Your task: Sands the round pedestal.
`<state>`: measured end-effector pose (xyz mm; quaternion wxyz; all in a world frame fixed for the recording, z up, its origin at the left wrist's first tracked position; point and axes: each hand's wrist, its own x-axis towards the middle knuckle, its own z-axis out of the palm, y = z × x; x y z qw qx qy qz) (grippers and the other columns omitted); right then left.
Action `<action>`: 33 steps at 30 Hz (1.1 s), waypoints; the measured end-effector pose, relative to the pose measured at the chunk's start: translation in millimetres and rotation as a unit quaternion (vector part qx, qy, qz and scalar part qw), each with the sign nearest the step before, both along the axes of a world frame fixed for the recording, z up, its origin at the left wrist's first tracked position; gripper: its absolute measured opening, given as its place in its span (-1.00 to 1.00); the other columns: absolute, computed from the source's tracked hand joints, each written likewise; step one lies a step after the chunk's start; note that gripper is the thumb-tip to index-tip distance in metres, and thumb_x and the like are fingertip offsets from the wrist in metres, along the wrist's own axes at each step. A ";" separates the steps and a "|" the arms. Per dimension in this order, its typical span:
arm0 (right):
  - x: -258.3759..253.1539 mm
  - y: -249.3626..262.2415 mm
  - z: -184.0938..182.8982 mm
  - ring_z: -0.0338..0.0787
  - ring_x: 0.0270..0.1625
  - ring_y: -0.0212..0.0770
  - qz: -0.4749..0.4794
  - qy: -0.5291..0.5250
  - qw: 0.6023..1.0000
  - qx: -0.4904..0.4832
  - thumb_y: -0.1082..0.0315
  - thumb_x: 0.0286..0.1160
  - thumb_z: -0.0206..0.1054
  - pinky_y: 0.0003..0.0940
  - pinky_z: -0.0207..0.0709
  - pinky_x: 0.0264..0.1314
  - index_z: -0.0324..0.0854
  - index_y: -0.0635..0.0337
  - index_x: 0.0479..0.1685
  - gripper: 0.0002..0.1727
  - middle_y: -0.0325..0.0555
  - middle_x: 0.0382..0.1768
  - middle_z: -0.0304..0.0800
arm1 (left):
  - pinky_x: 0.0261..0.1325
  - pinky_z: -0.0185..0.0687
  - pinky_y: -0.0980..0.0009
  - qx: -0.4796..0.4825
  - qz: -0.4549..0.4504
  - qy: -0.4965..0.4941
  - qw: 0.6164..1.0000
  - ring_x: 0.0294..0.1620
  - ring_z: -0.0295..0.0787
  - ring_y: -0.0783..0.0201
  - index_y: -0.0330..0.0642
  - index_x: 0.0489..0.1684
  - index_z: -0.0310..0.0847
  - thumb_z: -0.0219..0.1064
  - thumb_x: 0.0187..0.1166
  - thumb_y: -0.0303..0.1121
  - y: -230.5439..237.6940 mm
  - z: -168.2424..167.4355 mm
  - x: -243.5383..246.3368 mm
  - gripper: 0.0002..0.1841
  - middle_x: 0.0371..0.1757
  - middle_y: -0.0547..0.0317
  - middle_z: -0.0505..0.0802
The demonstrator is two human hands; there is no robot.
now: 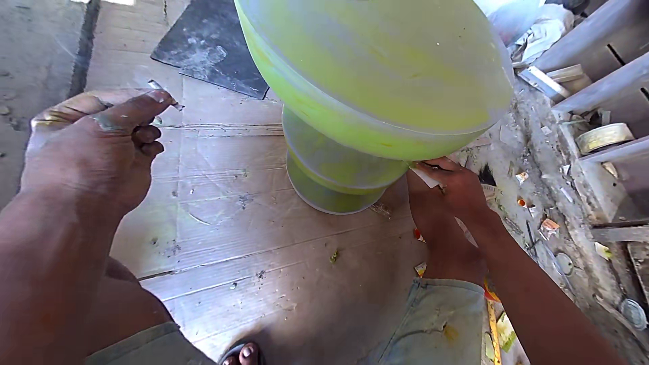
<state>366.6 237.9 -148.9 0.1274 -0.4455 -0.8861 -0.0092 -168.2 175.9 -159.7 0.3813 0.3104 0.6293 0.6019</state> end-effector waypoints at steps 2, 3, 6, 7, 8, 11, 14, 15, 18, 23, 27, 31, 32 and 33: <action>-2.5 6.7 4.5 0.87 0.14 -0.04 -0.004 0.041 0.999 0.011 0.42 0.49 0.26 0.07 0.75 0.08 0.83 -0.01 0.23 -0.61 -0.08 0.26 0.83 | -0.49 0.43 0.69 0.006 0.009 -0.002 1.000 -0.52 0.50 0.64 0.35 -0.29 0.74 0.60 0.42 -0.07 2.0 -3.0 -3.5 -0.87 -0.36 0.64 0.71; -5.1 10.8 5.6 0.87 0.10 -0.02 -0.012 0.050 0.999 0.014 0.41 0.47 0.25 0.09 0.73 0.06 0.85 0.02 0.16 -0.64 -0.03 0.19 0.85 | -0.50 0.42 0.68 0.007 0.011 -0.002 1.000 -0.52 0.50 0.63 0.36 -0.30 0.72 0.60 0.41 -0.06 2.5 -3.7 -3.8 -0.86 -0.37 0.63 0.70; -12.9 19.8 2.4 0.84 0.16 0.03 -0.036 0.028 0.999 0.001 0.30 0.54 0.22 0.16 0.67 0.17 0.86 0.03 0.04 -0.70 -0.01 0.08 0.87 | -0.52 0.41 0.67 0.014 0.009 -0.007 1.000 -0.55 0.49 0.62 0.36 -0.32 0.72 0.60 0.41 -0.06 2.5 1.7 2.7 -0.86 -0.39 0.63 0.71; -15.3 20.8 0.0 0.84 0.18 0.03 -0.041 0.021 0.999 0.003 0.27 0.58 0.21 0.16 0.66 0.20 0.85 0.02 0.03 -0.71 -0.02 0.06 0.88 | -0.52 0.40 0.67 0.021 0.007 -0.008 1.000 -0.55 0.48 0.62 0.35 -0.31 0.74 0.60 0.42 -0.07 2.4 5.2 5.8 -0.88 -0.38 0.62 0.73; -18.7 20.3 -0.6 0.84 0.18 0.06 -0.047 0.017 0.999 -0.002 0.26 0.61 0.22 0.18 0.66 0.21 0.85 0.05 0.02 -0.73 0.01 0.04 0.89 | -0.50 0.41 0.65 0.027 0.006 -0.007 1.000 -0.55 0.49 0.61 0.33 -0.31 0.77 0.59 0.43 -0.08 1.6 9.0 9.0 -0.89 -0.36 0.61 0.76; -34.2 7.8 7.7 0.80 0.28 0.10 -0.087 0.011 0.995 -0.055 0.32 0.62 0.25 0.23 0.61 0.34 0.85 0.06 0.10 -0.73 0.04 0.11 0.88 | -0.46 0.42 0.62 0.037 0.004 -0.005 0.999 -0.52 0.50 0.60 0.28 -0.29 0.80 0.57 0.46 -0.11 -2.3 17.8 17.3 -0.93 -0.33 0.59 0.79; -53.8 -12.1 15.8 0.76 0.38 0.00 -0.126 0.023 0.987 -0.094 0.38 0.61 0.27 0.18 0.58 0.44 0.83 -0.07 0.25 -0.66 -0.05 0.24 0.85 | -0.41 0.43 0.59 0.038 0.009 -0.009 0.999 -0.49 0.51 0.57 0.27 -0.32 0.81 0.59 0.43 -0.13 -2.0 22.9 23.0 -0.92 -0.34 0.58 0.78; -60.4 -19.2 15.4 0.77 0.36 -0.03 -0.136 0.026 0.986 -0.094 0.38 0.62 0.28 0.16 0.60 0.41 0.83 -0.11 0.26 -0.65 -0.09 0.24 0.84 | -0.40 0.44 0.59 0.036 0.011 -0.013 0.999 -0.48 0.52 0.56 0.27 -0.34 0.80 0.59 0.44 -0.14 -1.9 24.9 24.2 -0.93 -0.34 0.57 0.79; -75.8 -42.1 10.8 0.76 0.30 -0.17 -0.139 0.023 0.987 -0.075 0.35 0.63 0.28 0.00 0.67 0.32 0.81 -0.19 0.28 -0.64 -0.20 0.25 0.80 | -0.37 0.45 0.55 0.042 0.011 -0.029 0.999 -0.48 0.51 0.54 0.23 -0.34 0.82 0.58 0.44 -0.19 -1.3 28.7 26.1 -0.94 -0.32 0.54 0.80; -114.3 -68.8 12.6 0.79 0.11 -0.04 -0.190 0.055 0.976 -0.092 0.45 0.58 0.30 0.06 0.73 0.09 0.77 -0.03 0.36 -0.60 0.00 0.18 0.73 | -0.40 0.40 0.57 0.048 0.016 -0.023 0.998 -0.46 0.53 0.55 0.23 -0.30 0.85 0.56 0.47 -0.19 -1.0 31.9 26.2 -0.98 -0.23 0.55 0.85; -128.7 -78.8 15.0 0.78 0.06 -0.10 -0.191 0.035 0.976 -0.093 0.37 0.56 0.36 -0.03 0.74 0.04 0.79 -0.10 0.35 -0.60 -0.08 0.11 0.75 | -0.40 0.41 0.58 0.054 0.021 -0.016 0.998 -0.47 0.54 0.56 0.19 -0.26 0.87 0.56 0.47 -0.21 -1.5 30.8 23.8 -0.98 -0.24 0.54 0.85; -122.0 -77.2 16.1 0.82 0.05 -0.29 -0.145 0.105 0.977 -0.112 0.30 0.55 0.28 -0.11 0.75 0.07 0.85 -0.16 0.21 -0.65 -0.26 0.05 0.84 | -0.40 0.41 0.56 0.061 0.026 -0.023 0.998 -0.46 0.56 0.55 0.17 -0.25 0.89 0.57 0.47 -0.23 -1.9 28.5 20.1 -0.97 -0.20 0.51 0.88; -118.5 -76.5 15.8 0.83 0.02 -0.35 -0.140 0.137 0.975 -0.104 0.28 0.56 0.25 -0.17 0.77 0.05 0.85 -0.15 0.19 -0.66 -0.31 0.01 0.87 | -0.40 0.41 0.56 0.064 0.029 -0.027 0.997 -0.46 0.56 0.55 0.16 -0.25 0.89 0.57 0.47 -0.23 -2.1 28.2 18.8 -0.97 -0.20 0.50 0.88; -114.6 -75.7 16.6 0.84 -0.02 -0.39 -0.142 0.174 0.970 -0.095 0.27 0.57 0.24 -0.21 0.78 0.03 0.84 -0.12 0.17 -0.67 -0.32 -0.02 0.89 | -0.40 0.40 0.55 0.066 0.033 -0.031 0.997 -0.46 0.55 0.54 0.14 -0.25 0.90 0.57 0.47 -0.24 -2.6 28.0 17.4 -0.97 -0.21 0.50 0.88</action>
